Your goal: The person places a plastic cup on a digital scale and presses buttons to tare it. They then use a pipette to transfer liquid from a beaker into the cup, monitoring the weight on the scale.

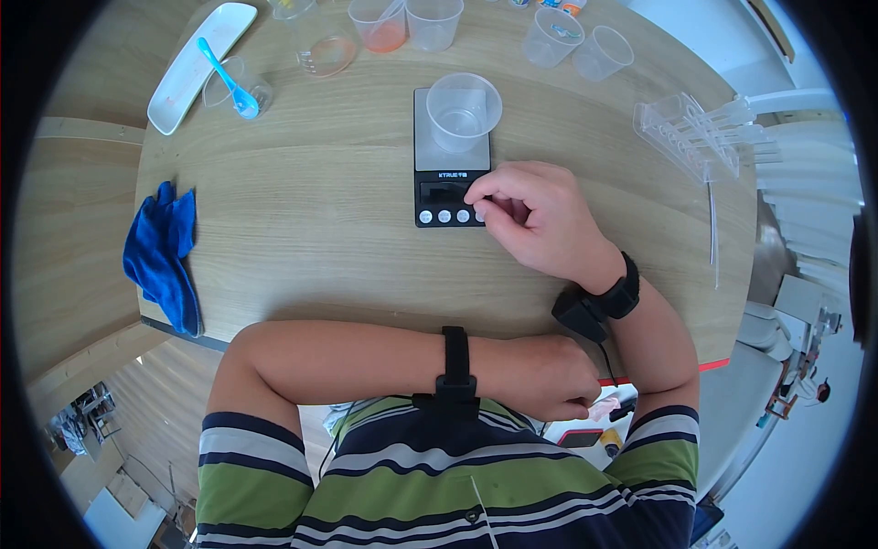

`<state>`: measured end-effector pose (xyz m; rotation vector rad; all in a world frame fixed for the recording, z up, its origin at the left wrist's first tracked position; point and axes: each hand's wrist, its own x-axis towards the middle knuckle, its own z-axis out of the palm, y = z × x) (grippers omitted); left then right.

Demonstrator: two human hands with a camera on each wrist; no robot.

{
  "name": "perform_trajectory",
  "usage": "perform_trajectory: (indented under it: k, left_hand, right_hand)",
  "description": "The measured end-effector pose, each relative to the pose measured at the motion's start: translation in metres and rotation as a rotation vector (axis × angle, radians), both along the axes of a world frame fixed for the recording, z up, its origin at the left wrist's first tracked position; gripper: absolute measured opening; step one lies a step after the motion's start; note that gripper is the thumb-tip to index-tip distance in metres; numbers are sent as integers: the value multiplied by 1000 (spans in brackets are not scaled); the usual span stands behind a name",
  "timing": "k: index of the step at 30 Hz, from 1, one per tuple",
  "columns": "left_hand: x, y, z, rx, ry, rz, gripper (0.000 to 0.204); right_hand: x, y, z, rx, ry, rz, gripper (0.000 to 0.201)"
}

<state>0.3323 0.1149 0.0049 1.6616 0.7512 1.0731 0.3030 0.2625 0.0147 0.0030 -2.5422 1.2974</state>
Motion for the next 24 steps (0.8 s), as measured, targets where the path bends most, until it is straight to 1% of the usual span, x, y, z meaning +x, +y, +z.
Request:
perform_trajectory:
  k: [24]
  left_hand:
    - [-2, 0, 2, -2, 4, 0, 15]
  right_hand:
    - [1, 0, 1, -9, -5, -3, 12]
